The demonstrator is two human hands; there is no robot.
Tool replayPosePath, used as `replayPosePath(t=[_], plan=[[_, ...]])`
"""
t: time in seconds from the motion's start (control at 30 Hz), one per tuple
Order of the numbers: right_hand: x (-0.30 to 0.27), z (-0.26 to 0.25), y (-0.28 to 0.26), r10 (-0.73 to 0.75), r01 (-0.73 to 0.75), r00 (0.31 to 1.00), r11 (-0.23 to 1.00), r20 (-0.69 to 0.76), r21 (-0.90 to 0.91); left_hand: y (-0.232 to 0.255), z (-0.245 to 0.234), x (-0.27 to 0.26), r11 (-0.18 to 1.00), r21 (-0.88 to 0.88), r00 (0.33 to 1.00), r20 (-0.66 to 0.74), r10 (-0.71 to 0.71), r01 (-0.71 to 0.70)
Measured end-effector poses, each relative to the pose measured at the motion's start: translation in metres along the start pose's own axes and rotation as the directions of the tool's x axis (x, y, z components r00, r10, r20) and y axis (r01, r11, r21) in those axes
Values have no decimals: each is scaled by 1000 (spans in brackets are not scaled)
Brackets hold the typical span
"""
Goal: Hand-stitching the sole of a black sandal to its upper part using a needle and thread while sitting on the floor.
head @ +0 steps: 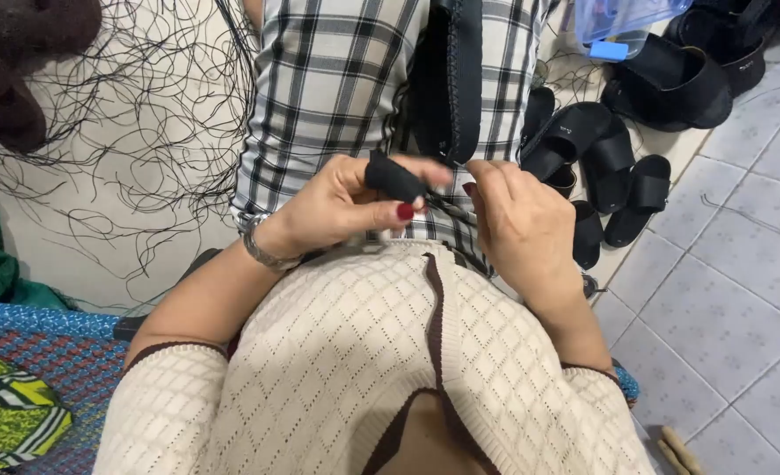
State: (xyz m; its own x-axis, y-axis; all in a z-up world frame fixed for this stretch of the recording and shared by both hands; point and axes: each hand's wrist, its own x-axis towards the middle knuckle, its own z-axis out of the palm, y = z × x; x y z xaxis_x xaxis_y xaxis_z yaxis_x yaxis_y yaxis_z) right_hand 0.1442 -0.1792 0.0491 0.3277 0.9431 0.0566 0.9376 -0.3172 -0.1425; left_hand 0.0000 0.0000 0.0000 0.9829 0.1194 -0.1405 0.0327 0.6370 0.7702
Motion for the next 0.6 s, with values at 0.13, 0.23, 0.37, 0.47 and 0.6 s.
replayPosePath(t=[0.13, 0.23, 0.37, 0.47, 0.6], plan=[[-4, 5, 5, 23, -21, 1000, 997, -16, 78, -7, -2, 4, 993, 105, 998, -27, -49, 52], [-5, 13, 12, -38, 38, 999, 999, -37, 16, -23, -1, 7, 949, 300, 950, -312, 7, 91], [-6, 18, 17, -76, 77, 996, 997, -52, 20, -27, -1, 10, 942, 310, 954, -300, -30, 127], [-13, -7, 8, -32, 33, 999, 997, 13, -75, -26, -5, 15, 945, 284, 971, -218, -99, 160], [-31, -75, 3, 82, -54, 936, 994, 343, -91, -16, -4, 19, 934, 349, 994, -100, -47, 79]])
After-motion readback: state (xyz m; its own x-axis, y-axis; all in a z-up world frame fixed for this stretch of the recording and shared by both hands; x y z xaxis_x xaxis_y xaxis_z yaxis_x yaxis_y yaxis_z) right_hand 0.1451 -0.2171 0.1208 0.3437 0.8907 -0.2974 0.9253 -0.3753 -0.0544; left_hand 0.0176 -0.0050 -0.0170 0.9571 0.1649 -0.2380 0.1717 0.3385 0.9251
